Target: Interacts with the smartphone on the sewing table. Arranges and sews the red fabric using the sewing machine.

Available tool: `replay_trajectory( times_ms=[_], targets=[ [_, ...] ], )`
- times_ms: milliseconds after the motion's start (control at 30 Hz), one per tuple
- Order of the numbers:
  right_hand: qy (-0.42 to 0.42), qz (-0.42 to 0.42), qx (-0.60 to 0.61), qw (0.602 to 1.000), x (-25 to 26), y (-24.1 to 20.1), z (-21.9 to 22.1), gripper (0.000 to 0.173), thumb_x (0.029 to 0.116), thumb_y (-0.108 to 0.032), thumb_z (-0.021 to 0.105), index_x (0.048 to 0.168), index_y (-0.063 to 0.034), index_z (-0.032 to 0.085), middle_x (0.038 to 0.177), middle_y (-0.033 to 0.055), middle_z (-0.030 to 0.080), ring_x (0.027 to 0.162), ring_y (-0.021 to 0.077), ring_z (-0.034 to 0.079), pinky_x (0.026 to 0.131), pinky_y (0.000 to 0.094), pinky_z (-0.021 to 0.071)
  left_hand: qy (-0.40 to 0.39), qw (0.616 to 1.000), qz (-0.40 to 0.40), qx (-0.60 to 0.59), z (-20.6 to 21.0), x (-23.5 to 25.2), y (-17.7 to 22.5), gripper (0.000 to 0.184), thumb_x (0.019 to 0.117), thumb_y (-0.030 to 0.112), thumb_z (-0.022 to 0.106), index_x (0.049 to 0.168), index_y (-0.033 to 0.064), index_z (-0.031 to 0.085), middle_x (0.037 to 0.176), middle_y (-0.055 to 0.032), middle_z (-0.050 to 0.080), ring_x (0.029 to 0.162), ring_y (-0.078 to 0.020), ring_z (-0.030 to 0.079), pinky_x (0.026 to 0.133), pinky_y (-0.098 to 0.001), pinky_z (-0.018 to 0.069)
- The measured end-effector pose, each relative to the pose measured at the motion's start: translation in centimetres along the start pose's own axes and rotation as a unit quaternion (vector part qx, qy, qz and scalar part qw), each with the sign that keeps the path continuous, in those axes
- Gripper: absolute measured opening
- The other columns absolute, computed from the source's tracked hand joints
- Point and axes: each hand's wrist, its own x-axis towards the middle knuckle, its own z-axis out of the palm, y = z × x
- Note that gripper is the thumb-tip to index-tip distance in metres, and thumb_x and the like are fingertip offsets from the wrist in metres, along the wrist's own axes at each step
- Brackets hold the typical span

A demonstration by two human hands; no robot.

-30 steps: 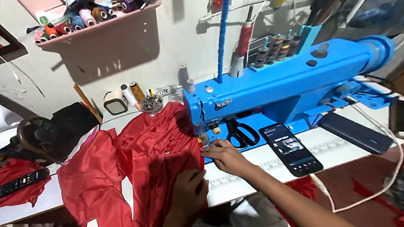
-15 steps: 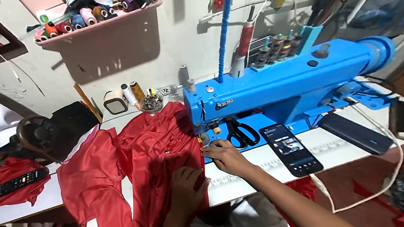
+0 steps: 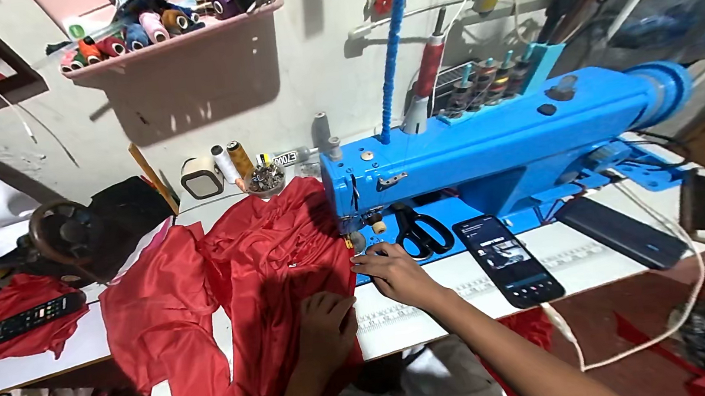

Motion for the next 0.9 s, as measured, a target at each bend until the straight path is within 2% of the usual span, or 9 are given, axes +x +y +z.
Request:
replay_trajectory(
  times_ms=[367,433,533,600,667,733,833,900],
  targets=[
    [-0.002,-0.002,0.003,1.0,0.03,-0.06,-0.21,0.039,0.0934,-0.002,0.05,0.116,-0.0163,0.079,0.129,0.0004,0.072,0.118,0.0325,0.065,0.093,0.0514,0.0496,0.008,1.0,-0.02,0.023,0.05,0.05,0.02,0.024,0.0937,0.024,0.06,0.1,0.0167,0.082,0.093,-0.0021,0.077,0.097,-0.0223,0.072,0.093,-0.0492,0.0514],
    [0.001,-0.002,0.002,1.0,0.04,-0.1,-0.21,0.039,0.0935,-0.002,0.05,0.116,-0.0165,0.079,0.128,-0.0002,0.072,0.118,0.0317,0.065,0.093,0.0505,0.0497,-0.001,1.0,-0.013,0.027,-0.02,0.12,0.05,0.026,0.0939,0.024,0.059,0.106,0.0201,0.081,0.095,-0.003,0.076,0.097,-0.0238,0.071,0.092,-0.0505,0.0508],
    [-0.001,-0.001,0.001,1.0,0.01,-0.11,-0.2,0.039,0.0936,-0.002,0.049,0.116,-0.0165,0.079,0.128,-0.0003,0.073,0.117,0.0319,0.065,0.093,0.0507,0.0497,-0.05,0.998,-0.002,0.035,-0.32,0.28,0.33,0.034,0.0962,0.024,0.054,0.121,0.0263,0.077,0.105,-0.0084,0.073,0.104,-0.0302,0.068,0.095,-0.0556,0.0475],
    [0.001,-0.001,0.002,1.0,-0.01,-0.05,-0.13,0.04,0.0933,-0.002,0.049,0.115,-0.0164,0.079,0.128,-0.0001,0.073,0.117,0.0318,0.065,0.094,0.0507,0.0498,-0.067,0.997,-0.007,0.042,-0.28,0.38,0.49,0.036,0.0986,0.028,0.051,0.124,0.0248,0.076,0.108,-0.0096,0.072,0.107,-0.0313,0.067,0.098,-0.056,0.046],
    [0.003,0.0,0.002,1.0,-0.02,-0.01,-0.11,0.039,0.0935,-0.003,0.049,0.115,-0.017,0.079,0.128,-0.0004,0.073,0.117,0.0309,0.065,0.093,0.0498,0.0496,-0.055,0.998,-0.017,0.035,-0.17,0.32,0.47,0.036,0.0993,0.03,0.05,0.119,0.0179,0.078,0.108,-0.0098,0.073,0.107,-0.0301,0.068,0.099,-0.0549,0.0474],
    [0.003,-0.001,0.002,1.0,-0.01,0.01,-0.08,0.039,0.0937,-0.003,0.049,0.115,-0.0166,0.079,0.128,-0.0001,0.073,0.117,0.0311,0.065,0.093,0.0498,0.0496,-0.023,0.999,-0.025,0.022,-0.12,0.15,0.39,0.034,0.0983,0.029,0.052,0.11,0.0135,0.08,0.105,-0.0086,0.075,0.105,-0.0277,0.07,0.099,-0.0527,0.0495],
    [0.002,-0.003,-0.001,1.0,-0.01,0.06,-0.02,0.039,0.0938,-0.003,0.049,0.116,-0.0165,0.078,0.128,-0.0003,0.073,0.117,0.0313,0.065,0.093,0.0499,0.05,0.007,1.0,-0.015,0.014,-0.03,-0.14,0.19,0.032,0.0981,0.029,0.054,0.099,0.0138,0.082,0.099,-0.0062,0.076,0.1,-0.0239,0.071,0.098,-0.0491,0.0502],
    [0.0,-0.001,0.002,1.0,-0.03,0.03,-0.07,0.039,0.0938,-0.003,0.049,0.116,-0.0164,0.078,0.128,-0.0003,0.073,0.117,0.0317,0.065,0.093,0.0499,0.0496,0.013,1.0,-0.004,0.017,0.06,-0.24,0.01,0.031,0.0979,0.03,0.055,0.096,0.0154,0.083,0.098,-0.0046,0.076,0.1,-0.023,0.07,0.098,-0.0473,0.0506]
  ],
)
